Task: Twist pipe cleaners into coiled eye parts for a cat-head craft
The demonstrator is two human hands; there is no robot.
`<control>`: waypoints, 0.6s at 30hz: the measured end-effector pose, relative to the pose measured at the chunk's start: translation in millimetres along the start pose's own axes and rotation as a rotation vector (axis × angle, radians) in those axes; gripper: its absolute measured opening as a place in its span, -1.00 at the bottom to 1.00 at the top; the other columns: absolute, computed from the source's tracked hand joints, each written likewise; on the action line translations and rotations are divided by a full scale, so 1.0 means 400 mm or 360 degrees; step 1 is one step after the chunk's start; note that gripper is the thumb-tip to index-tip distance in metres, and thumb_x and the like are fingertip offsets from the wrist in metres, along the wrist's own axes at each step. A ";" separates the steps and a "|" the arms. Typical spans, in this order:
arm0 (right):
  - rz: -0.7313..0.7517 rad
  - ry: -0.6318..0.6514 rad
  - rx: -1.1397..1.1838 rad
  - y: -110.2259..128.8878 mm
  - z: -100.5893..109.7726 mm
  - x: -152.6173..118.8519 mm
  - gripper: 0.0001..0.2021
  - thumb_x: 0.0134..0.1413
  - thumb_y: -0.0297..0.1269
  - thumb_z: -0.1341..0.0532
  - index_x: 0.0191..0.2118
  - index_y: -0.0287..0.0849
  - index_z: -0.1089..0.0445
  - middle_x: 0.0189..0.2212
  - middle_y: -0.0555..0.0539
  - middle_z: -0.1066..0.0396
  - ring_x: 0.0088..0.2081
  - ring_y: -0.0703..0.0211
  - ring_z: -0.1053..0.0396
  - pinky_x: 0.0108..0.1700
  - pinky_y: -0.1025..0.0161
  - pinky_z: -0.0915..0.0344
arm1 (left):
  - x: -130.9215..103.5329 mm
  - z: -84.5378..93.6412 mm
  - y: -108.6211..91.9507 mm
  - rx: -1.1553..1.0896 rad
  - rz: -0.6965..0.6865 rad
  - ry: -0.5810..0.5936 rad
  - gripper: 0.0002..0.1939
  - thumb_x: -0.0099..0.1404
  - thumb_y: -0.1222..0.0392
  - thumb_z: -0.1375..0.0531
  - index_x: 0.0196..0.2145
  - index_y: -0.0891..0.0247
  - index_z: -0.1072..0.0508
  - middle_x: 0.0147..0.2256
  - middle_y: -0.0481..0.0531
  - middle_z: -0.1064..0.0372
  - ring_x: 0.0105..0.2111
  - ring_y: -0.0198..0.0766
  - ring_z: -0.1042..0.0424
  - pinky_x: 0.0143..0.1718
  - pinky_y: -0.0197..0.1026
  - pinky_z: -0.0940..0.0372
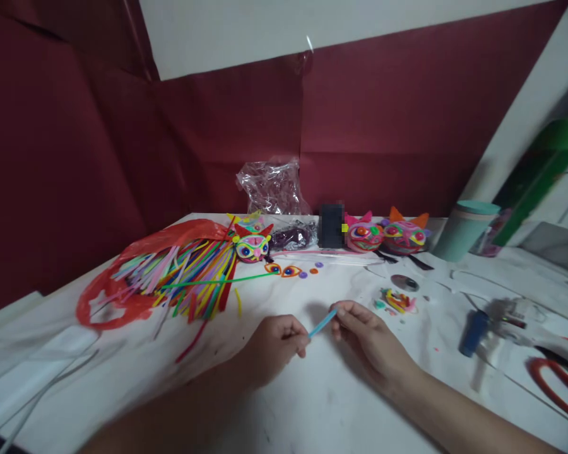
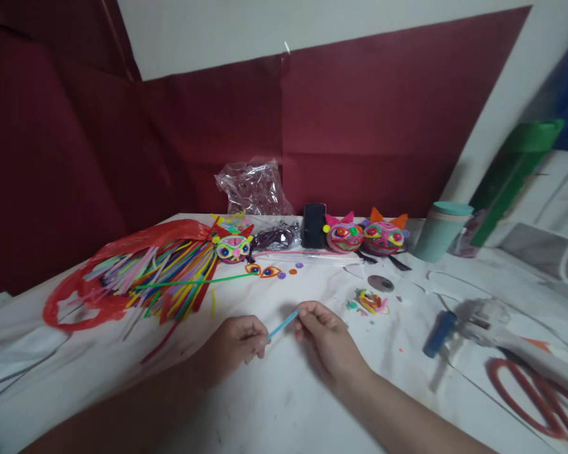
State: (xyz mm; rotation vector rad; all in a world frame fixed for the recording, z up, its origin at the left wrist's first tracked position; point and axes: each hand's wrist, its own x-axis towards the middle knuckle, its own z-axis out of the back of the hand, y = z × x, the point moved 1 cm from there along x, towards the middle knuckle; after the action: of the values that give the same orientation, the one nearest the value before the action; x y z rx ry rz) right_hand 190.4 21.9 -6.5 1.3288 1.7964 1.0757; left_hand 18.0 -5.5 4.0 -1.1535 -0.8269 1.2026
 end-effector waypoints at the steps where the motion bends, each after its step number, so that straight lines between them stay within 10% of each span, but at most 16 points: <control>1: 0.0010 -0.0005 0.0034 0.006 0.001 0.001 -0.83 -0.11 -0.22 -0.30 -0.44 -0.21 -0.38 -0.61 0.04 -0.34 -0.57 0.37 -0.20 -0.47 0.41 -0.12 | -0.001 0.001 0.000 0.0026 -0.0007 0.0010 -0.89 0.03 0.20 -0.11 -0.54 0.30 -0.34 -0.66 -0.13 -0.27 -0.72 -0.48 -0.05 -0.67 -0.35 0.05; 13: 0.0384 -0.0356 0.0161 0.126 0.094 0.074 -0.83 -0.25 -0.32 -0.31 -0.57 -0.20 -0.27 -0.61 0.06 -0.29 -0.66 0.41 -0.13 -0.64 0.41 -0.07 | 0.003 0.031 -0.006 0.0160 -0.0025 0.0199 -0.88 0.01 0.21 -0.13 -0.58 0.32 -0.36 -0.66 -0.13 -0.26 -0.68 -0.46 -0.09 -0.63 -0.36 0.01; 18: 0.0647 -0.0403 0.0142 0.193 0.129 0.083 -0.90 -0.17 -0.35 -0.25 -0.55 -0.20 -0.30 -0.63 0.06 -0.29 -0.64 0.40 -0.17 -0.62 0.41 -0.11 | 0.016 0.065 -0.032 0.0253 -0.0015 -0.0242 -0.84 0.02 0.16 -0.09 -0.60 0.28 -0.29 -0.68 -0.13 -0.25 -0.71 -0.45 -0.09 -0.65 -0.36 0.02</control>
State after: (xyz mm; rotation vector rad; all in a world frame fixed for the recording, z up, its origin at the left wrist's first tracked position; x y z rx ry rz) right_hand 258.5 77.2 37.9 1.8492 1.4370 0.9834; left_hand -1.6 6.8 22.4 -0.9367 -0.8334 1.3359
